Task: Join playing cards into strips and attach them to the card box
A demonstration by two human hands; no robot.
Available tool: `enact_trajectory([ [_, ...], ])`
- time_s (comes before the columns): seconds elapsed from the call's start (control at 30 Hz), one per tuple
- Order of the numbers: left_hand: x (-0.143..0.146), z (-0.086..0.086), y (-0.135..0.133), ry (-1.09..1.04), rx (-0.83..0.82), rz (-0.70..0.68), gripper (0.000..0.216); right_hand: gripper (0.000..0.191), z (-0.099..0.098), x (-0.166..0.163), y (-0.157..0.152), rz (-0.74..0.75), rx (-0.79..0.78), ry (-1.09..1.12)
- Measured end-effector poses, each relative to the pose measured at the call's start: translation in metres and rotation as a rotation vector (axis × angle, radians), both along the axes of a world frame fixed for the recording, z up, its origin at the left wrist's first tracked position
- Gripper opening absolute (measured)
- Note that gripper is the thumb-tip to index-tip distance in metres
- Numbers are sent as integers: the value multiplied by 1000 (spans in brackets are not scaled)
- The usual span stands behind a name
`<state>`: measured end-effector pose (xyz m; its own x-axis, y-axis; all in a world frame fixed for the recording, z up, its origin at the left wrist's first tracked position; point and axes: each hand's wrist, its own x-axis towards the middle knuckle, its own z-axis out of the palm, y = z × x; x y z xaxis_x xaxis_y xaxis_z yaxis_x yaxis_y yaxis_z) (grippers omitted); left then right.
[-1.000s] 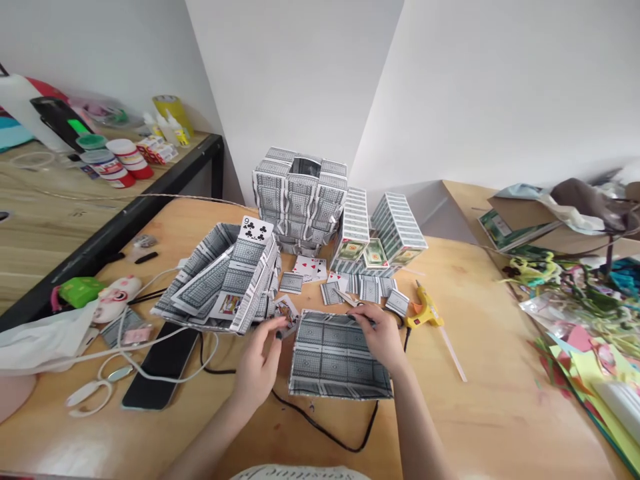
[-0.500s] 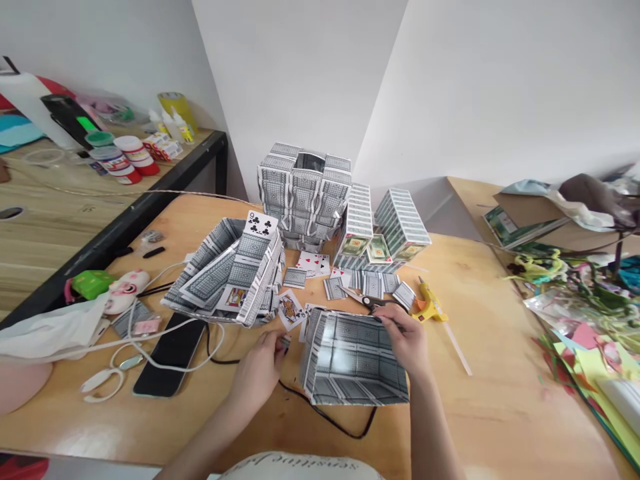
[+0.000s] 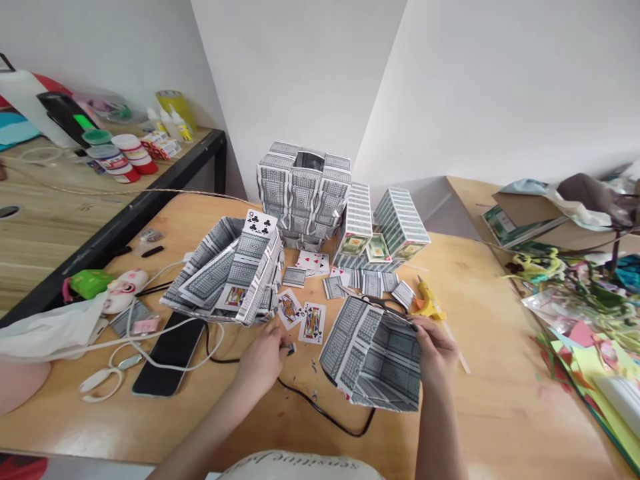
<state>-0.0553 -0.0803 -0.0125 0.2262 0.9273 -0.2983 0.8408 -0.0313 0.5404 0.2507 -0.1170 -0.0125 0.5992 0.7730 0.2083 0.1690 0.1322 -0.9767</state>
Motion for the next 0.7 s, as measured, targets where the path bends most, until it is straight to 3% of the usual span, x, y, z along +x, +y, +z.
enact_trajectory([
  [0.13, 12, 3, 10, -284, 24, 61, 7, 13, 0, 0, 0, -14, -39, -25],
  [0.23, 25, 4, 21, -744, -210, 278, 7, 15, -1, 1, 1, -26, -53, -38],
  [0.3, 34, 3, 27, -1001, -281, 421, 11, 15, -2, 2, 1, -24, -42, -39],
  [0.4, 41, 0, 34, -1155, -294, 569, 18, 14, -4, 3, -1, -19, -55, -54],
  [0.47, 42, -5, 36, -1144, -270, 578, 23, 14, -6, 5, -2, -20, -72, -68],
  [0.53, 40, -10, 35, -1019, -178, 474, 32, 14, -8, 5, -3, -18, -71, -76],
  [0.7, 31, -26, 14, -315, 328, 47, 48, 14, -10, 4, -2, 2, -59, -95],
])
